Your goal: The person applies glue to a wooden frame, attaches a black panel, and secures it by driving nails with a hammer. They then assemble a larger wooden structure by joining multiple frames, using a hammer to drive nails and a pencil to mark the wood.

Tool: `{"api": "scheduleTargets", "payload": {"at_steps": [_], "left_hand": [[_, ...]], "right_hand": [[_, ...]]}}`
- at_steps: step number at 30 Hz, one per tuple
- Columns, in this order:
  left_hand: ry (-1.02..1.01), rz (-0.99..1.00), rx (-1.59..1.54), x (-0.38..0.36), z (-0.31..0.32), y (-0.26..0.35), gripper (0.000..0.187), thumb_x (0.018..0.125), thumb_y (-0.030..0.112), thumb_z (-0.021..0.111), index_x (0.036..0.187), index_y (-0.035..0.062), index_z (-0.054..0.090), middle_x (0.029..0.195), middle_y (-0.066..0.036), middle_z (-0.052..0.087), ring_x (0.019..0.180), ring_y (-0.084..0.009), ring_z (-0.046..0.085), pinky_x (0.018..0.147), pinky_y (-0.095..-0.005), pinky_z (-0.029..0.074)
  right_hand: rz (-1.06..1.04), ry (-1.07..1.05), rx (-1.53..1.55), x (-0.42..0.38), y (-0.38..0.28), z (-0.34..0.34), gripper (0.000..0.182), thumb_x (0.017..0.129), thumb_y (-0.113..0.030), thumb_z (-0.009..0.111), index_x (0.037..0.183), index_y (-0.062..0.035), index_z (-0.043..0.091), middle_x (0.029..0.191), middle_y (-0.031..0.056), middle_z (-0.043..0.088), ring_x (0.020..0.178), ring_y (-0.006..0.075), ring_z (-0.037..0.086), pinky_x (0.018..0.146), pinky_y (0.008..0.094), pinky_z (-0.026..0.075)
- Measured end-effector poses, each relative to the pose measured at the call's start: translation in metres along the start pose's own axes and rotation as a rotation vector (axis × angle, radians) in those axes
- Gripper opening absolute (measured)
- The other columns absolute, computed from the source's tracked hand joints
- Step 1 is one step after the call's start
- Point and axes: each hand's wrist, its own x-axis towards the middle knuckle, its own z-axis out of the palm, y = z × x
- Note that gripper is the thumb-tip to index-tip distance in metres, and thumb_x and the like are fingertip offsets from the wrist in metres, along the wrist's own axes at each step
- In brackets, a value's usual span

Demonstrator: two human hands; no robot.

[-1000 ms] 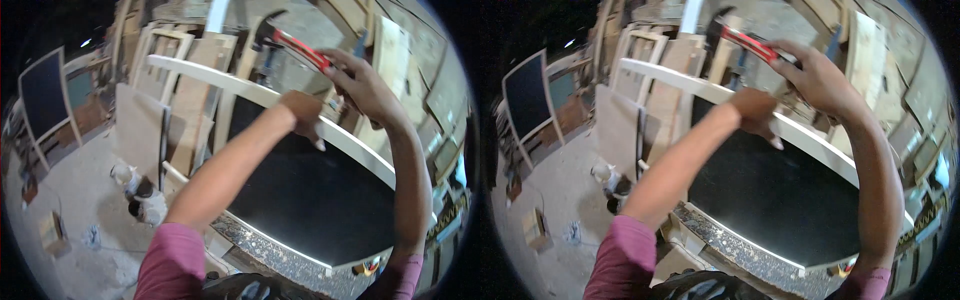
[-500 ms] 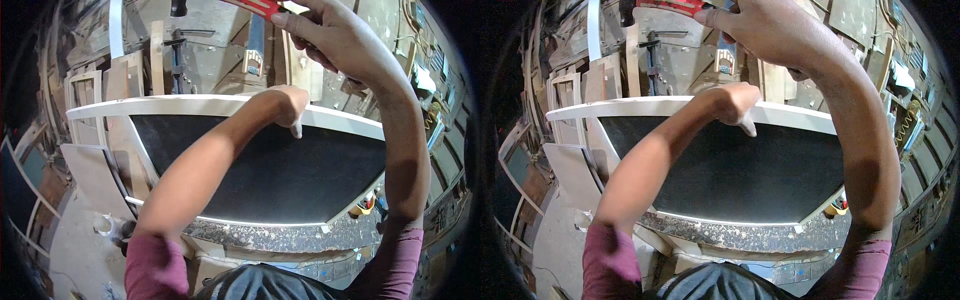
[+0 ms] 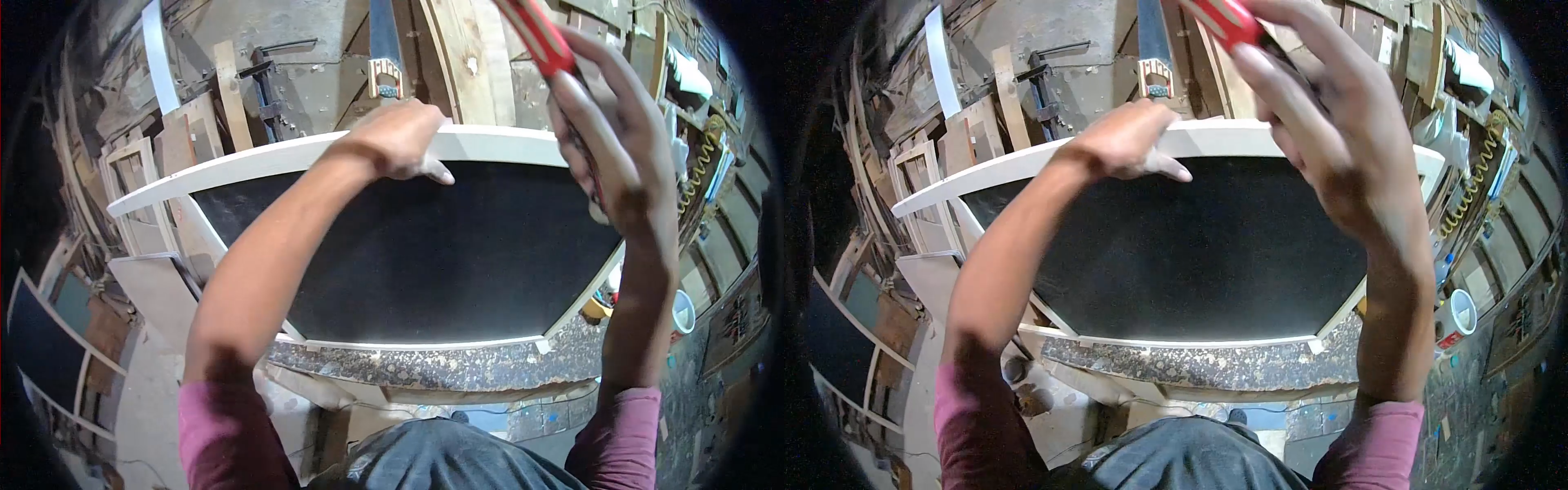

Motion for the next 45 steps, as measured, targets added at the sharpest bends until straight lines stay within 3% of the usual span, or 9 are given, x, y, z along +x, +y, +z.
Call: {"api": "scheduleTargets", "payload": {"at_steps": [6, 14, 18, 19, 23, 30, 33, 38, 45], "left_hand": [[0.013, 0.032, -0.004, -0.010, 0.003, -0.023, 0.054, 0.068, 0.032, 0.082, 0.107, 0.0013, 0.061, 0.096, -0.016, 0.068, 0.091, -0.0269, 0.065, 0.082, -0.0385, 0.050], [0.144, -0.267, -0.253, -0.018, 0.022, -0.032, 0.040, 0.065, 0.009, 0.085, 0.094, -0.0001, 0.058, 0.085, 0.000, 0.059, 0.080, -0.0083, 0.051, 0.073, -0.0248, 0.044], [0.209, -0.345, -0.221, -0.019, 0.031, -0.032, 0.043, 0.067, 0.006, 0.083, 0.098, -0.0008, 0.055, 0.090, -0.003, 0.059, 0.084, -0.0107, 0.052, 0.077, -0.0259, 0.044], [0.212, -0.386, -0.133, -0.019, 0.032, -0.029, 0.044, 0.068, 0.001, 0.081, 0.102, -0.0004, 0.053, 0.094, -0.003, 0.058, 0.088, -0.0110, 0.052, 0.080, -0.0262, 0.044], [0.252, -0.360, -0.315, -0.020, 0.041, -0.021, 0.052, 0.069, -0.010, 0.074, 0.114, -0.0015, 0.051, 0.104, -0.007, 0.060, 0.096, -0.0141, 0.056, 0.088, -0.0290, 0.045], [0.199, -0.531, -0.225, -0.014, 0.032, -0.014, 0.047, 0.072, -0.004, 0.074, 0.114, -0.0014, 0.054, 0.101, -0.007, 0.063, 0.092, -0.0150, 0.060, 0.083, -0.0300, 0.050], [-0.028, -0.653, -0.266, -0.005, 0.010, -0.018, 0.043, 0.068, 0.019, 0.084, 0.101, 0.0001, 0.063, 0.090, -0.004, 0.067, 0.082, -0.0131, 0.062, 0.076, -0.0277, 0.050], [-0.092, -0.605, -0.343, 0.020, -0.005, -0.017, 0.100, 0.057, 0.061, 0.082, 0.124, -0.0038, 0.048, 0.113, -0.009, 0.060, 0.104, -0.0192, 0.057, 0.088, -0.0339, 0.046], [-0.130, -0.453, -0.270, 0.099, -0.001, 0.037, 0.090, 0.063, 0.056, 0.079, 0.124, -0.0035, 0.047, 0.112, -0.011, 0.057, 0.104, -0.0244, 0.059, 0.088, -0.0433, 0.051]], "right_hand": [[0.316, 0.121, 0.328, -0.118, 0.065, -0.037, 0.046, 0.096, -0.027, 0.052, 0.131, 0.0020, 0.044, 0.063, 0.0004, 0.051, 0.039, 0.0025, 0.039, 0.034, 0.0168, 0.027], [0.832, -0.224, 0.653, -0.289, 0.161, -0.013, 0.031, 0.086, -0.017, 0.064, 0.112, 0.0002, 0.063, 0.084, 0.0071, 0.066, 0.076, 0.0139, 0.061, 0.072, 0.0281, 0.048], [0.826, -0.339, 0.649, -0.345, 0.194, 0.027, 0.032, 0.086, -0.026, 0.068, 0.107, -0.0024, 0.065, 0.079, 0.0102, 0.066, 0.068, 0.0146, 0.061, 0.063, 0.0281, 0.049], [1.134, -0.587, 0.748, -0.341, 0.197, 0.016, 0.034, 0.086, -0.030, 0.068, 0.108, -0.0031, 0.065, 0.081, 0.0128, 0.068, 0.069, 0.0189, 0.064, 0.063, 0.0303, 0.050], [0.916, -0.540, 0.773, -0.358, 0.221, 0.031, 0.038, 0.089, -0.034, 0.062, 0.112, -0.0041, 0.065, 0.092, 0.0154, 0.070, 0.077, 0.0248, 0.067, 0.072, 0.0376, 0.051], [0.868, -0.693, 0.728, -0.357, 0.240, 0.046, 0.040, 0.088, -0.034, 0.063, 0.112, -0.0020, 0.064, 0.095, 0.0182, 0.069, 0.081, 0.0288, 0.069, 0.079, 0.0388, 0.051], [0.821, -0.652, 0.753, -0.360, 0.249, 0.050, 0.038, 0.087, -0.031, 0.064, 0.110, -0.0007, 0.064, 0.092, 0.0197, 0.069, 0.079, 0.0298, 0.069, 0.077, 0.0387, 0.052], [0.772, -0.712, 0.761, -0.367, 0.265, 0.060, 0.033, 0.087, -0.026, 0.065, 0.107, 0.0012, 0.064, 0.086, 0.0205, 0.068, 0.074, 0.0288, 0.069, 0.072, 0.0367, 0.053], [0.659, -0.582, 0.769, -0.371, 0.275, 0.074, 0.033, 0.086, -0.026, 0.067, 0.106, 0.0004, 0.065, 0.080, 0.0172, 0.069, 0.063, 0.0246, 0.068, 0.065, 0.0343, 0.053]]}}
